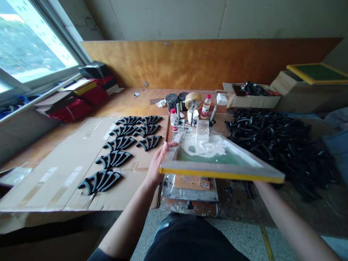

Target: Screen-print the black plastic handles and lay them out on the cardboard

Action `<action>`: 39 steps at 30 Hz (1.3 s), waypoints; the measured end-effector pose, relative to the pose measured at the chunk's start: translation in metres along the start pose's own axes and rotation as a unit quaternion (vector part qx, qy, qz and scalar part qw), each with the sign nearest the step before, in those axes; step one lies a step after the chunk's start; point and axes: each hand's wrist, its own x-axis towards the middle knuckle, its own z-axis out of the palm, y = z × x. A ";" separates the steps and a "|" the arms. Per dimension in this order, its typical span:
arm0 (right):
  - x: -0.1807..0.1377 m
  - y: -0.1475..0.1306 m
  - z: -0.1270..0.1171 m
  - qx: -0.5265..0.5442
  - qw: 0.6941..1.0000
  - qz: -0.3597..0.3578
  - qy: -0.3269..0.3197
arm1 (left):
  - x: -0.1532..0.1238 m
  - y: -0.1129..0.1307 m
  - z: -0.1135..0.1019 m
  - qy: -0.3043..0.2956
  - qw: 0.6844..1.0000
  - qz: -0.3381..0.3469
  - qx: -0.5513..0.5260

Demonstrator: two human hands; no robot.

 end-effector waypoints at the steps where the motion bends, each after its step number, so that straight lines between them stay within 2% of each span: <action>1: 0.008 -0.004 -0.004 0.007 1.000 0.003 0.013 | -0.009 -0.014 -0.006 -0.008 0.999 -0.033 0.019; 3: 0.023 -0.027 -0.002 0.029 0.999 -0.027 0.025 | -0.023 -0.047 -0.015 -0.037 0.993 -0.106 0.047; 5: 0.036 -0.063 0.010 0.017 0.994 -0.108 0.025 | -0.032 -0.085 -0.022 -0.056 0.986 -0.144 0.061; 8: 0.049 -0.113 0.038 -0.075 0.972 -0.222 -0.018 | -0.036 -0.134 -0.024 -0.050 0.982 -0.140 0.120; 11: 0.048 -0.132 0.060 -0.147 0.955 -0.234 -0.105 | -0.035 -0.158 -0.024 -0.041 0.974 -0.134 0.175; 14: 0.035 -0.127 0.070 -0.182 0.947 -0.208 -0.162 | -0.034 -0.161 -0.023 -0.043 0.972 -0.138 0.186; 20: -0.010 -0.123 0.078 -0.273 0.915 -0.264 -0.137 | -0.035 -0.162 -0.023 -0.034 0.974 -0.136 0.180; 23: -0.021 -0.133 0.077 -0.286 0.916 -0.244 -0.140 | -0.035 -0.165 -0.024 -0.033 0.974 -0.134 0.182; 27: -0.018 -0.148 0.075 -0.261 0.930 -0.213 -0.150 | -0.035 -0.167 -0.024 -0.027 0.974 -0.135 0.182; 30: -0.021 -0.155 0.078 -0.224 0.927 -0.263 -0.147 | -0.036 -0.165 -0.024 -0.029 0.976 -0.135 0.167; 35: -0.048 -0.148 0.075 -0.201 0.880 -0.389 -0.185 | -0.037 -0.159 -0.022 -0.029 0.978 -0.130 0.158; 39: -0.056 -0.141 0.060 -0.174 0.864 -0.418 -0.222 | -0.038 -0.155 -0.022 -0.024 0.978 -0.131 0.160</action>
